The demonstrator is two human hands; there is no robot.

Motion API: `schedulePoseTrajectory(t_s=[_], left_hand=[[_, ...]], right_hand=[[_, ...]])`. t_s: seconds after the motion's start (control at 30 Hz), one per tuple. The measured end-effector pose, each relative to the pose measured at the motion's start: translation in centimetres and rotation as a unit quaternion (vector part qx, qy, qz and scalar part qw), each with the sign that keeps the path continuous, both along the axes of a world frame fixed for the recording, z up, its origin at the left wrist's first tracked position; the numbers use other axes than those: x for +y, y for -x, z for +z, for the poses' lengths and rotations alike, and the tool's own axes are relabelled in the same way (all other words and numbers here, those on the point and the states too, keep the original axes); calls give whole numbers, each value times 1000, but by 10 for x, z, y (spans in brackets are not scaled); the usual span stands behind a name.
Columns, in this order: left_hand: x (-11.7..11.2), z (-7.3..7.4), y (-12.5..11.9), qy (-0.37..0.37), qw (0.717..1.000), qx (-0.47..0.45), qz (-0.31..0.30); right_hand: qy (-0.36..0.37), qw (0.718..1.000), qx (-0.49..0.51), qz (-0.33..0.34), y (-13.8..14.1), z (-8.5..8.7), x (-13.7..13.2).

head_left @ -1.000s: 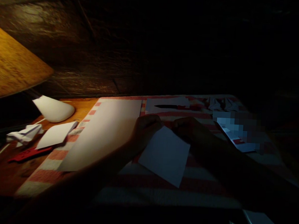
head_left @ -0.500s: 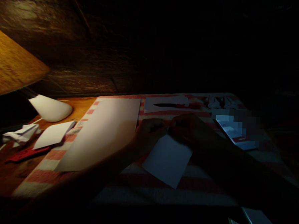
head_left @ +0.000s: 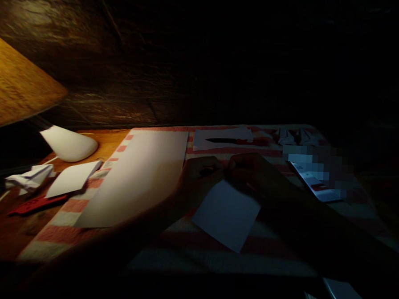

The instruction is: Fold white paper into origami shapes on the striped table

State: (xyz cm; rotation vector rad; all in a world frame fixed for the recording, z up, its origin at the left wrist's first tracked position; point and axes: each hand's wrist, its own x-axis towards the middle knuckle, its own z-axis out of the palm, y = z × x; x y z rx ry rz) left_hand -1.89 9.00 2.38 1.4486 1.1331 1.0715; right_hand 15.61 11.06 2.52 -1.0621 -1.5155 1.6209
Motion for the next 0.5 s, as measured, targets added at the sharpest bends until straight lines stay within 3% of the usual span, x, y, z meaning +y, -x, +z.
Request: schedulePoseTrajectory(t_s=[0.27, 0.5], left_hand=[[6, 9, 9, -9, 1000, -6, 27], [11, 7, 14, -18, 999, -20, 37]], right_hand=[[29, 1000, 5, 1, -5, 4, 5], [35, 999, 19, -1, -8, 7, 5]])
